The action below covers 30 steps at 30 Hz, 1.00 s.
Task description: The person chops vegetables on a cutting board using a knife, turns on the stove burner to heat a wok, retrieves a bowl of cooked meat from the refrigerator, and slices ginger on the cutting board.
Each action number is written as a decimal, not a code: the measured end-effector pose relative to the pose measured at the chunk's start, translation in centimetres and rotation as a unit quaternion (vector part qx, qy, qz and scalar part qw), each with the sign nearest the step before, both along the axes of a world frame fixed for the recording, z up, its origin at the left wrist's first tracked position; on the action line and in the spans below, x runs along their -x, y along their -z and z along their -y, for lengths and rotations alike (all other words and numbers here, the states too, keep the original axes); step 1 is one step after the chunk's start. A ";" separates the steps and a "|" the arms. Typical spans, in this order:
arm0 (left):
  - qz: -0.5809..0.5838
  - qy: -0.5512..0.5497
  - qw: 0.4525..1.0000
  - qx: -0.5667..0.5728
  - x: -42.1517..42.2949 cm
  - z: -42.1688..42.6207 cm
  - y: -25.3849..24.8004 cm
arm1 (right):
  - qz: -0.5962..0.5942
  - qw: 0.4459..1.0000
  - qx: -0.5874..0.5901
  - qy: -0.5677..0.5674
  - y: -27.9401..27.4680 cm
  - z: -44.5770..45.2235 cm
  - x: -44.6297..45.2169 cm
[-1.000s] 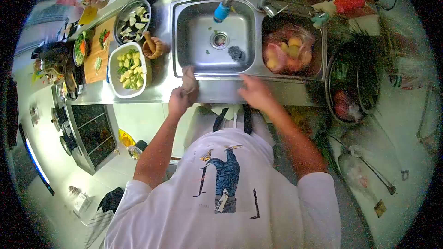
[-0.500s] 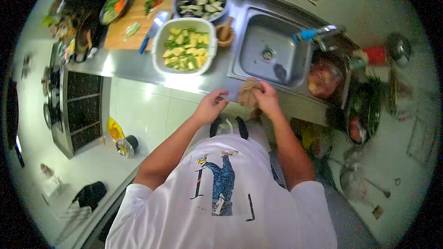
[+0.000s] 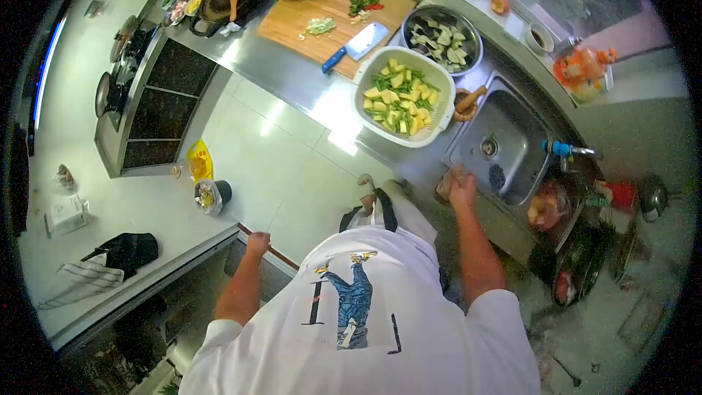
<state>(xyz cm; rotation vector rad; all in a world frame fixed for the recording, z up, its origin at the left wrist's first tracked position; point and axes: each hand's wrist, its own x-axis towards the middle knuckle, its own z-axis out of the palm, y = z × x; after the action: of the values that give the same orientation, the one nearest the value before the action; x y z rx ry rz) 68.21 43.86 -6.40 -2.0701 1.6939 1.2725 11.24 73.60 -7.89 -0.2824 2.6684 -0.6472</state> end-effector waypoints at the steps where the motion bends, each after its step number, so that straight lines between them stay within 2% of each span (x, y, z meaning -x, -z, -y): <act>1: 0.016 -0.013 1.000 -0.007 -0.1 -0.8 -1.3 | -0.040 0.996 0.077 -0.008 3.5 -1.1 0.6; 2: 0.031 -0.025 0.999 -0.014 -0.4 -1.5 -2.1 | -0.079 0.985 0.153 -0.015 5.4 -1.5 0.9; 3: 0.017 -0.070 0.995 -0.064 -1.5 -2.0 -0.8 | -0.080 0.984 0.158 -0.020 3.3 -0.5 0.7; 4: -0.015 -0.115 0.992 -0.053 -1.0 -3.1 -1.4 | 0.025 0.978 0.205 -0.013 0.0 0.5 0.4; 5: -0.054 -0.184 0.980 -0.057 0.4 -3.9 -2.4 | 0.079 0.970 0.229 -0.014 -0.7 0.8 0.3; 6: -0.068 -0.190 0.977 -0.064 1.3 -4.4 -2.5 | 0.132 0.959 0.251 -0.011 -1.3 1.0 0.2; 8: -0.083 -0.192 0.975 -0.074 3.1 -5.1 -2.8 | 0.161 0.963 0.211 -0.046 2.9 -0.8 2.3; 10: -0.088 -0.183 0.976 -0.077 4.8 -5.2 -2.8 | 0.175 0.962 0.197 -0.070 3.9 -1.1 2.5; 12: -0.086 -0.141 0.984 -0.071 7.5 -4.2 -4.4 | -0.021 0.986 0.120 -0.118 3.4 -0.8 1.9; 15: -0.103 -0.090 0.989 -0.054 9.3 -0.7 -4.0 | -0.002 0.989 0.078 -0.129 4.0 -0.9 3.0; 16: -0.111 -0.057 0.992 -0.034 9.5 0.3 -3.7 | -0.001 0.988 0.075 -0.136 1.8 -0.2 3.0; 18: -0.112 -0.071 0.991 -0.015 10.8 3.1 -3.8 | 0.097 0.977 -0.161 -0.098 -4.0 2.5 3.3; 19: -0.113 -0.073 0.991 -0.007 11.1 4.5 -3.7 | 0.093 0.977 -0.159 -0.107 -3.7 2.4 3.7; 21: -0.128 -0.083 0.988 0.008 11.6 7.2 -3.0 | 0.211 0.971 -0.101 -0.048 -3.7 2.0 4.3; 22: -0.138 -0.083 0.987 0.020 11.6 8.5 -2.7 | 0.209 0.971 -0.102 -0.053 -5.1 3.3 4.2; 24: -0.143 -0.085 0.986 0.016 11.6 11.1 -2.0 | 0.270 0.930 -0.247 0.020 -8.6 5.5 3.4; 25: -0.147 -0.084 0.986 0.012 11.4 12.2 -1.7 | 0.269 0.931 -0.248 0.018 -7.5 4.6 3.4; 26: -0.148 -0.086 0.985 0.013 11.0 13.3 -1.3 | 0.146 0.952 -0.210 -0.168 -5.3 2.7 3.6; 27: -0.142 -0.076 0.987 0.000 10.5 14.6 -0.9 | -0.032 0.923 -0.192 -0.332 -3.1 0.8 3.9; 30: -0.136 -0.052 0.989 -0.008 8.0 19.3 -0.5 | 0.087 0.982 -0.120 -0.118 -8.7 6.2 -0.6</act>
<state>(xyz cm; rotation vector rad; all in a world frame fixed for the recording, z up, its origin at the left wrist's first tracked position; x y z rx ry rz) 60.19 24.60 -5.87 -2.0791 1.6894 1.6630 11.81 67.40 0.79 -0.4439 2.4623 -0.2604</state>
